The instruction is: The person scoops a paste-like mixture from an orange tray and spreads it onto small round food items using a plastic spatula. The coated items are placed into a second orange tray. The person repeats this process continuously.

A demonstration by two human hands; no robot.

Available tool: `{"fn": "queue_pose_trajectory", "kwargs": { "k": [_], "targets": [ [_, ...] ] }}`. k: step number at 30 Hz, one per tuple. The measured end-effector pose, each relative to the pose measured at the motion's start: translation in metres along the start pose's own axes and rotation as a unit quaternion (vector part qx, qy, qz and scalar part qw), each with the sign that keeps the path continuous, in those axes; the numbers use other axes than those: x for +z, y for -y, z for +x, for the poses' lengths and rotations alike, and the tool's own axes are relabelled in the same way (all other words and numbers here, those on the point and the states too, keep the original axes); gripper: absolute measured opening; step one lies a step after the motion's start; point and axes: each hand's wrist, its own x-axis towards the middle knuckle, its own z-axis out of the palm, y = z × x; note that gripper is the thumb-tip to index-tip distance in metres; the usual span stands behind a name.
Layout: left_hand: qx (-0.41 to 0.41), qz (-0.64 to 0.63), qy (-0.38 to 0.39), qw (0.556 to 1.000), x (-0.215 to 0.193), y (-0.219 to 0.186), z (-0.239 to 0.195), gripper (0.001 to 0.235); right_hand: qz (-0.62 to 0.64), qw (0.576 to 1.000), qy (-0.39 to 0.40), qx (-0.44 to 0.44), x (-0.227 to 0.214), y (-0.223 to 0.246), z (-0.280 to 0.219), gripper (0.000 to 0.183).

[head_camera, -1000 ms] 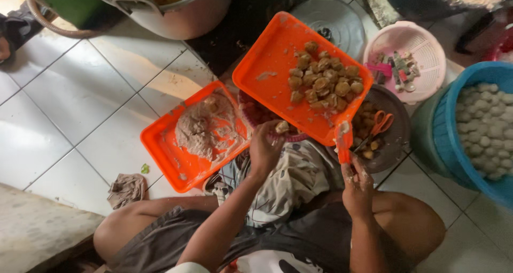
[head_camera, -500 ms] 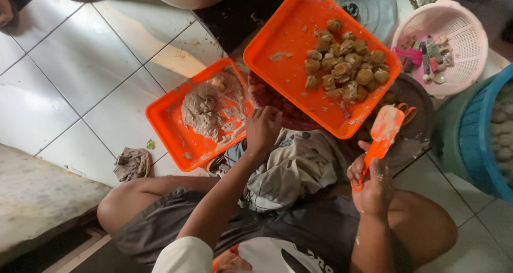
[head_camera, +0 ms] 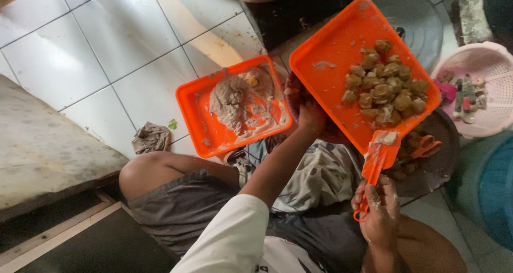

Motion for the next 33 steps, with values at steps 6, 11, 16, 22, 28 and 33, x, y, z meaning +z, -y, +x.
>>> {"fn": "queue_pose_trajectory", "kwargs": {
  "k": [6, 11, 16, 22, 28, 33],
  "targets": [
    [0.053, -0.208, -0.092, 0.972, -0.089, 0.034, -0.089, 0.028, -0.176, 0.980, 0.091, 0.026, 0.041, -0.001, 0.040, 0.022],
    [0.021, -0.163, -0.047, 0.985, -0.171, 0.113, -0.194, 0.017, -0.263, 0.921, 0.240, 0.157, 0.115, -0.083, 0.123, 0.043],
    [-0.121, -0.357, -0.034, 0.926, -0.224, 0.154, -0.259, 0.025, -0.478, 0.861, 0.157, 0.082, 0.176, -0.207, 0.199, 0.029],
    [-0.198, -0.406, 0.040, 0.891, -0.267, 0.145, -0.302, 0.030, -0.414, 0.893, 0.146, 0.097, 0.220, -0.280, 0.217, 0.029],
    [-0.233, -0.484, 0.087, 0.839, -0.253, 0.136, -0.315, 0.024, -0.122, 0.921, 0.203, 0.310, 0.244, -0.299, 0.205, 0.027],
    [-0.235, -0.623, 0.044, 0.745, -0.213, 0.154, -0.315, 0.019, -0.058, 0.936, 0.276, 0.212, 0.234, -0.285, 0.205, 0.028]
  ]
}}
